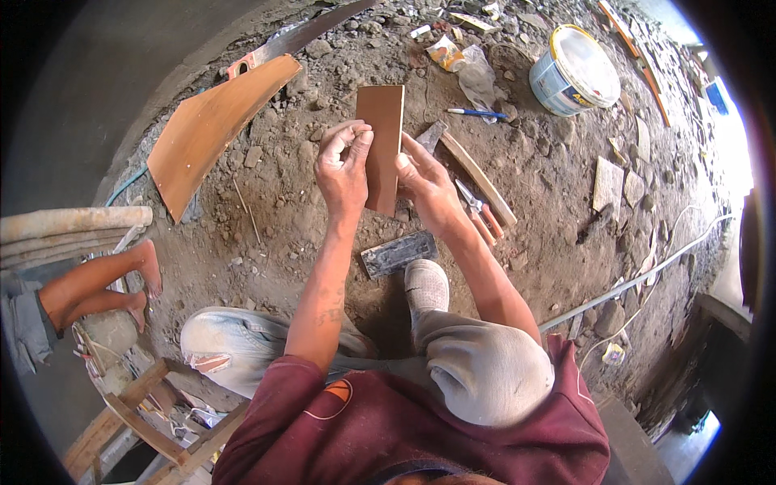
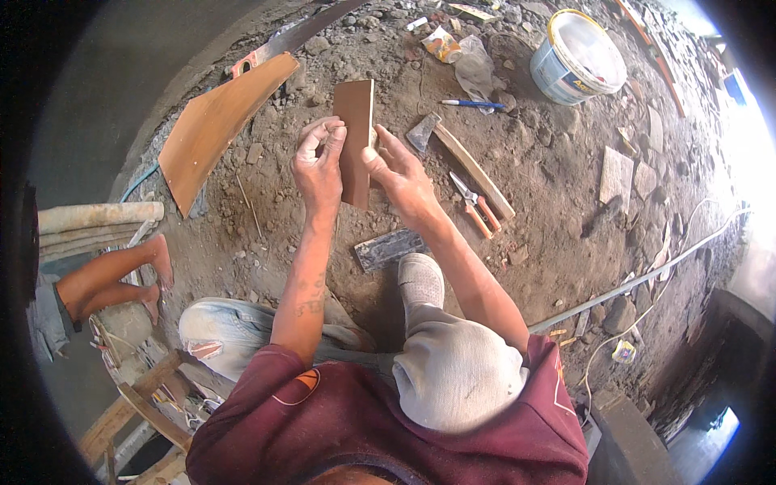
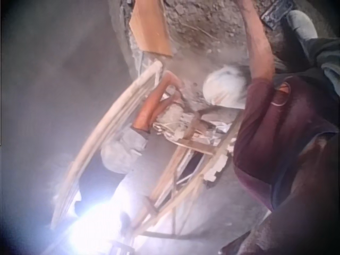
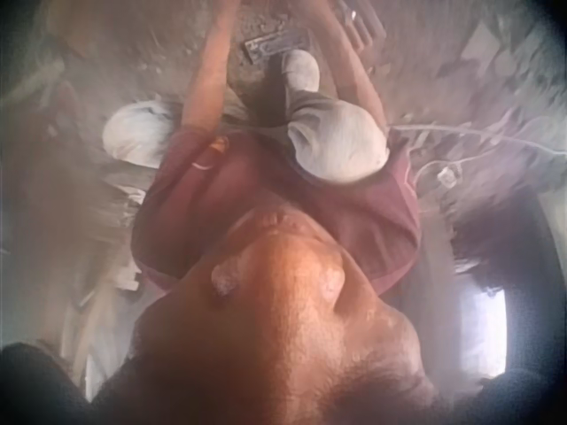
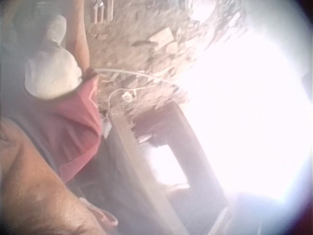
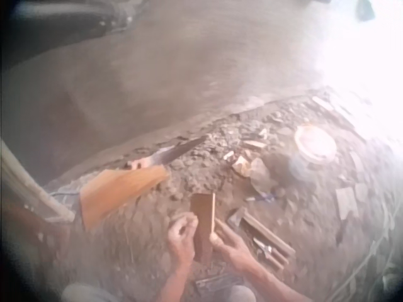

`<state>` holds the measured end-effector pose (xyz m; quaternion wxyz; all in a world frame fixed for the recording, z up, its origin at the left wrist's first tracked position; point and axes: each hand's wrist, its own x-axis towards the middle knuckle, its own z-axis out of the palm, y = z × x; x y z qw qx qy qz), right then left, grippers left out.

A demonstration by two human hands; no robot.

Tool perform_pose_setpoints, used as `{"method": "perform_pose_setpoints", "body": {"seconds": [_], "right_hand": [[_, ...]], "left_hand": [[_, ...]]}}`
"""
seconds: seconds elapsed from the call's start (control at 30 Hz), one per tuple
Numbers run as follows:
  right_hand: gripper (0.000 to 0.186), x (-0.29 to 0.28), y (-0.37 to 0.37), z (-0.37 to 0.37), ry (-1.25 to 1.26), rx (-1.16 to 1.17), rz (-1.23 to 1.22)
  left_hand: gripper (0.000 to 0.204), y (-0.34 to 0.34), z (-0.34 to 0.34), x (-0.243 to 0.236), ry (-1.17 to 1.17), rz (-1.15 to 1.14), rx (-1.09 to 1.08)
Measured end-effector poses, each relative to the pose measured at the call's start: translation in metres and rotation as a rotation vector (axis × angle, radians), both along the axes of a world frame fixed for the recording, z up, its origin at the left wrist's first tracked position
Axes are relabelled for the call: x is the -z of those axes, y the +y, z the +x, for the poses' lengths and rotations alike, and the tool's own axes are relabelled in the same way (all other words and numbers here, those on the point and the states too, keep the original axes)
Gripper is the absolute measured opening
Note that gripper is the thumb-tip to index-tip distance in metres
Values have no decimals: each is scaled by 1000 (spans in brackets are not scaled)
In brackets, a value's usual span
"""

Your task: The person cuts a terracotta tile using a hammer and chisel on a construction site. They repeatedly position the chisel, strike it with the hammer, and inspect the tile. The person also uses a trowel to smooth a wall surface and handles a spirit level and pencil.

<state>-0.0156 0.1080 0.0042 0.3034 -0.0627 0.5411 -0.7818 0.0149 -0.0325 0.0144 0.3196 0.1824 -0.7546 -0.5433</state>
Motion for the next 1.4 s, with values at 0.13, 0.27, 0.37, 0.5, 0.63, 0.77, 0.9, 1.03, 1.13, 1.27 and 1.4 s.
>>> {"method": "perform_pose_setpoints", "body": {"seconds": [0.13,0.27,0.37,0.5,0.63,0.77,0.9,1.03,1.13,1.27,1.4], "right_hand": [[89,-16,-4,7,187,-3,223],[90,-34,-15,21,359,136,497],[89,-34,-20,23,571,219,516],[83,-32,-22,19,633,224,395],[78,-30,-21,14,505,203,144],[76,-20,-26,9,402,166,-284],[68,-25,-17,-6,585,192,-401],[75,-32,-12,-20,983,330,-149],[77,-39,-14,-24,1150,379,40],[80,-46,-16,-13,1194,243,207],[78,-35,-14,-3,1043,86,153]], "left_hand": [[17,-7,1,7,-21,53,40],[20,-10,1,12,-17,576,151],[24,-9,-4,9,85,628,193],[18,-13,-6,0,172,347,175],[11,-10,1,-18,208,-67,115],[5,-2,10,-29,286,-311,91],[6,9,23,-49,275,-622,59],[29,19,32,-41,264,-426,19],[52,14,32,-32,309,132,135],[68,-15,39,-8,251,1015,339],[64,-28,37,14,314,1289,276]]}}
